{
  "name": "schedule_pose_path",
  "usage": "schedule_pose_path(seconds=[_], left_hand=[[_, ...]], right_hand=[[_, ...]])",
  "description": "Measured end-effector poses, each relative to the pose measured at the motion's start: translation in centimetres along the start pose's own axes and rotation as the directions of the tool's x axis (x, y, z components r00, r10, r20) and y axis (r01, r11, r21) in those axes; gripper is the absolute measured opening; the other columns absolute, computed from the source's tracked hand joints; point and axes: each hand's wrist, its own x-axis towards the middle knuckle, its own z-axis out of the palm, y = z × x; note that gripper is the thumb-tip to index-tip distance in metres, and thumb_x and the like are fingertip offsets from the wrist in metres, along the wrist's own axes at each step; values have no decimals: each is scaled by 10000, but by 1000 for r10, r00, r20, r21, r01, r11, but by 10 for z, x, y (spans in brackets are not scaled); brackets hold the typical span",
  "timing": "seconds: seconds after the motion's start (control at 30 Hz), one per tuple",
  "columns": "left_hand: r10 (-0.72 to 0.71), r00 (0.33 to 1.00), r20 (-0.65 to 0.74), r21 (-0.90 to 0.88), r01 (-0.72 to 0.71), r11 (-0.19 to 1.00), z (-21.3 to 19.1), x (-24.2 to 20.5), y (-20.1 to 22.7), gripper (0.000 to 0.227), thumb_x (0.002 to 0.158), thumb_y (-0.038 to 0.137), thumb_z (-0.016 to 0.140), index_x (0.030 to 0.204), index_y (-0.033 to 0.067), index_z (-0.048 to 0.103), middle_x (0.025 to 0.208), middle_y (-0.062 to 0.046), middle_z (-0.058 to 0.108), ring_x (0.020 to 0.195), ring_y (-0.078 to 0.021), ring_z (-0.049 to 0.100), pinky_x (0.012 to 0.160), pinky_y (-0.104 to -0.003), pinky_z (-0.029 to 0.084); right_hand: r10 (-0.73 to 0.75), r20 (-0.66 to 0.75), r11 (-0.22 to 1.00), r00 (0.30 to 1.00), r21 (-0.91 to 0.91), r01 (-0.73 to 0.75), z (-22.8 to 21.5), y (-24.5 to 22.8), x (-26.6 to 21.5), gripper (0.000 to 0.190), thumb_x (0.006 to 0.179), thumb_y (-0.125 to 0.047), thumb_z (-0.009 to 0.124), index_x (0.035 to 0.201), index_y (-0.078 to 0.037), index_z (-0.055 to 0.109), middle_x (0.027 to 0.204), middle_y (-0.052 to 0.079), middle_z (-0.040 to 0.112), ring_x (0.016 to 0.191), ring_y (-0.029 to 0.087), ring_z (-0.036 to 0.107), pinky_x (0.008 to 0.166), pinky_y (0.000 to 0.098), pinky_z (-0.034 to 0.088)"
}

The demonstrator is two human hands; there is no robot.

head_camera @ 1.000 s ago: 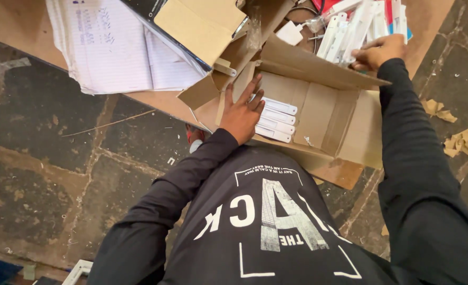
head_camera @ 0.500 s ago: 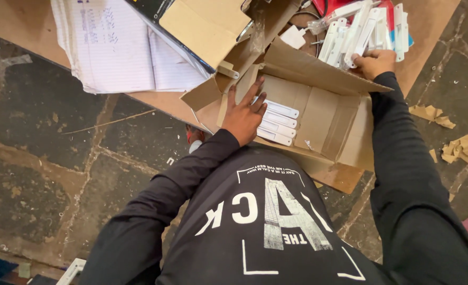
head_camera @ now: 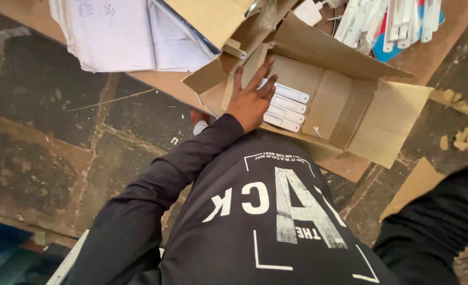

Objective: The person places multiple white plastic hinges into a cardboard box, arranging them in neat rows. The person handles the hinges one at a time, aligning them carefully within the box.

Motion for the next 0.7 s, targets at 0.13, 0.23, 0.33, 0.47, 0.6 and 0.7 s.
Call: schedule_pose_path(seconds=[0.13,0.23,0.33,0.47,0.6,0.7], left_hand=[[-8,1000,8,-36,8,999,-1,0,-1,336,989,71,570,1295,15,696,1649,-65,356,1597,-269,120,1163,-770,184],[-14,1000,-21,-74,13,997,-3,1,0,294,1038,66,544,1288,32,694,1725,-66,221,1609,-268,109,1191,-750,186],[-13,996,-92,-88,5,996,-5,2,-1,331,1032,46,529,1317,57,697,1741,-48,158,1618,-269,92,1203,-726,189],[-43,999,-33,-95,40,995,-6,-6,0,359,981,47,548,1302,73,705,1737,-28,162,1615,-269,93,1220,-717,188],[-41,999,-14,-35,40,999,-3,-5,0,308,1014,68,559,1285,71,705,1733,2,211,1613,-262,94,1212,-729,175],[-23,993,-111,-37,19,999,0,-7,1,346,1006,88,569,1326,102,698,1696,30,298,1611,-253,76,1205,-737,144]], right_hand=[[61,254,993,965,80,-84,-6,-67,-54,102,1047,20,700,1139,57,725,1099,121,739,924,190,755,826,312,645],[137,455,984,880,-163,-69,53,-61,-85,125,1060,15,695,1176,59,714,1139,121,734,962,186,748,858,305,633],[143,432,948,890,-319,3,119,-27,-96,99,984,-55,761,1063,-4,791,872,92,751,755,139,722,700,255,554],[52,465,918,884,-370,140,159,12,-94,133,959,-91,772,1066,-16,795,858,113,756,748,126,717,710,262,544],[102,546,934,832,-340,109,175,33,-85,131,939,-92,762,1051,-30,793,852,102,761,737,127,700,700,254,540],[208,550,922,809,-387,26,183,44,-86,134,927,-98,742,1037,-49,800,814,90,754,691,119,699,655,259,528]])
